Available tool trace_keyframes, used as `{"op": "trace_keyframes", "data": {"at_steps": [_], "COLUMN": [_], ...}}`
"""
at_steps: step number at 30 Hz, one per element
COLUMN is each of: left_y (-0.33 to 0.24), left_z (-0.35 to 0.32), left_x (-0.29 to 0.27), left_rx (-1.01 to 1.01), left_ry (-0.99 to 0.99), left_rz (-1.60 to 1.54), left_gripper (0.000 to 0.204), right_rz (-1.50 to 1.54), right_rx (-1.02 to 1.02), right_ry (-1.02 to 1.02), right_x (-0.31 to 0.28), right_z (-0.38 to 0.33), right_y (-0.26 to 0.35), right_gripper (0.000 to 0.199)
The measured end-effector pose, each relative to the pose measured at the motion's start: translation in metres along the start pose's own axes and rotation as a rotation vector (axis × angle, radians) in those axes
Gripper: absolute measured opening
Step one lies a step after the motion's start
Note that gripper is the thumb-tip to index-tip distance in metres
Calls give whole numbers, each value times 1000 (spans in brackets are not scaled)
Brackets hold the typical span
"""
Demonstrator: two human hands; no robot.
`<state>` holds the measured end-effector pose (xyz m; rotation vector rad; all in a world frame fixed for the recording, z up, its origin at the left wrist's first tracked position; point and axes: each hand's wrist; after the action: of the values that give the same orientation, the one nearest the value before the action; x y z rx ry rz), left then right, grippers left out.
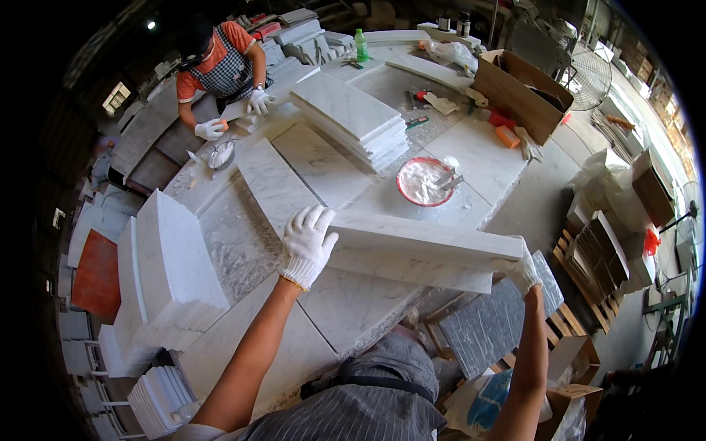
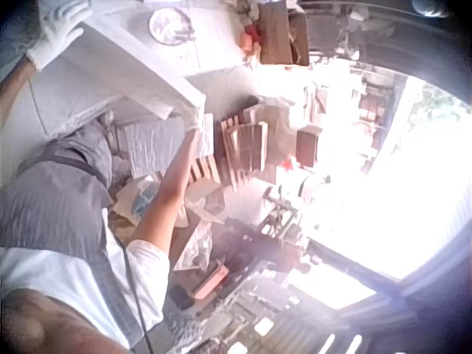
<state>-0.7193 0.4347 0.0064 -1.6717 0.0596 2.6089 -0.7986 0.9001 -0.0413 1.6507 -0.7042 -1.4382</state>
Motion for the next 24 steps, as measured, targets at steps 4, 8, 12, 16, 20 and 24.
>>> {"op": "trace_keyframes", "data": {"at_steps": [4,8,12,16,20,24], "left_y": [-6,-3,4,-9,-44,-100], "left_z": [10,8,1,5,-16,-56], "left_x": [-1,3,4,12,24,16], "left_rx": [3,-10,-26,-39,-72,158], "left_ry": [10,9,-10,-31,15,-36], "left_rz": [-36,-13,10,18,18,-372], "left_gripper": [47,46,46,50,60,54], "right_rz": [-61,85,168,94,129,159], "right_rx": [-49,130,130,44,110,104], "right_ry": [-33,41,50,-15,-27,-1], "right_x": [-3,2,12,2,5,7], "right_z": [0,0,9,4,0,3], "right_y": [-17,17,13,-13,-3,7], "right_gripper": [48,46,53,56,48,52]}}
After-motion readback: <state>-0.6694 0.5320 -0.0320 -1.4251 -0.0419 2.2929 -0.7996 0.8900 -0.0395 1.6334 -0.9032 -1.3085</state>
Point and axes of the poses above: each hand's wrist, its own z-axis towards the middle knuckle, its own x-axis out of the palm, y = z × x, and after that the axes turned 1 degree about z, right-handed
